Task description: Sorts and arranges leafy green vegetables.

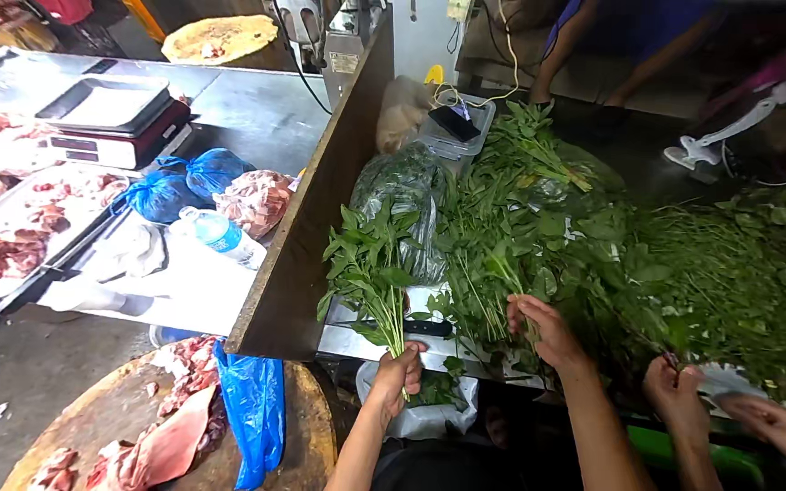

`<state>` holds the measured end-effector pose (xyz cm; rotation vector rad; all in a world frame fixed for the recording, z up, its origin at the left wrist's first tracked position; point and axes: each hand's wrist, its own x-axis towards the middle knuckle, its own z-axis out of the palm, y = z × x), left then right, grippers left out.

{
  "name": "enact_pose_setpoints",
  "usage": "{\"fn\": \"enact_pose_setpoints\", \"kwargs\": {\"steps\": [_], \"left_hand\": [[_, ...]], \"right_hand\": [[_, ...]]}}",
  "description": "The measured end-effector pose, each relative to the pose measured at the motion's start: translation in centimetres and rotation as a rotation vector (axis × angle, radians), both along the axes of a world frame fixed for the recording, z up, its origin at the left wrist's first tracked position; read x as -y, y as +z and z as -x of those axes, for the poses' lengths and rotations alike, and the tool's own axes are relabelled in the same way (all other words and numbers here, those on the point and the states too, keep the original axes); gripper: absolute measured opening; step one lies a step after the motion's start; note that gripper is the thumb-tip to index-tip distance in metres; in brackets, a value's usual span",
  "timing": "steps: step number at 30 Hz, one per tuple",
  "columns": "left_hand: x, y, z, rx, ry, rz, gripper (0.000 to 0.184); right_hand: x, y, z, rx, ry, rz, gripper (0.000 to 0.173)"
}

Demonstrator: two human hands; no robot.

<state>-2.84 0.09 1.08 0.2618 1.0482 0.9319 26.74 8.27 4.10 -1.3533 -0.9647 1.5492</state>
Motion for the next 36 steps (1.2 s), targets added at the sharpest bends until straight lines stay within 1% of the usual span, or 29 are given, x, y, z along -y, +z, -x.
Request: {"fn": "enact_pose_setpoints", "kwargs": {"steps": [2,4,8,12,16,20,22,23,26,27,28,29,32,33,34,36], "left_hand": [[-0.2,0.3,-0.4,0.015,0.004,-0.012,0.024],[-0.4,0.5,-0.9,0.015,0.002,-0.014,0.023],[-0.8,0.6,-2.0,-0.011,0.01,-0.007,0.018],[-1.3,0.6,-3.5,-0.051,-0.017,-0.013,0.018],[-1.8,-0.3,-4.0,-0.106,-0.06,-0.037,0.019],[-1.8,-1.3,-3.8,-0.123,-0.082,-0.023,0.011],[-1.7,-1.4,-3.7,-0.13,-0.06,0.024,0.01],[-1.6,-1.4,-3.6,-0.128,-0.045,0.042,0.011],[-1.4,-1.7,-3.3,-0.123,-0.03,0.059,0.011],[-1.3,-1.8,-3.2,-0.128,-0.039,0.062,0.011],[-1.3,-1.8,-3.1,-0.133,-0.052,0.065,0.012],[-1.2,-1.8,-3.1,-0.137,-0.063,0.064,0.012],[-1.2,-1.9,-3.3,-0.134,-0.069,0.055,0.013],[-1.3,-1.8,-3.4,-0.128,-0.061,0.056,0.013],[-1.3,-1.7,-3.5,-0.124,-0.054,0.053,0.013],[-1.4,-1.7,-3.7,-0.118,-0.034,0.052,0.013]], "right_hand": [[0.3,-0.4,0.9,-0.07,-0.029,0.028,0.033],[0.3,-1.2,2.0,-0.073,-0.024,0.122,0.031],[1.8,-0.8,4.6,-0.143,0.071,0.231,0.031],[3.6,-1.8,7.1,-0.13,0.183,0.263,0.032],[5.2,-3.2,8.8,-0.067,0.336,0.3,0.035],[6.5,-4.0,9.4,0.028,0.384,0.33,0.037],[6.9,-4.3,9.3,0.127,0.328,0.286,0.037],[7.1,-4.4,9.2,0.155,0.257,0.237,0.036],[7.2,-3.8,9.1,0.09,-0.106,0.052,0.034],[6.9,-3.3,9.1,0.073,-0.184,0.01,0.034],[6.7,-3.0,9.0,0.09,-0.208,-0.017,0.034],[6.4,-2.8,8.8,0.151,-0.168,-0.029,0.037],[5.8,-2.7,8.5,0.41,0.132,-0.017,0.05],[5.8,-2.7,8.8,0.459,0.202,-0.002,0.049],[5.9,-2.6,9.3,0.482,0.226,0.01,0.047],[6.4,-2.4,10.4,0.462,0.195,0.037,0.038]]}}
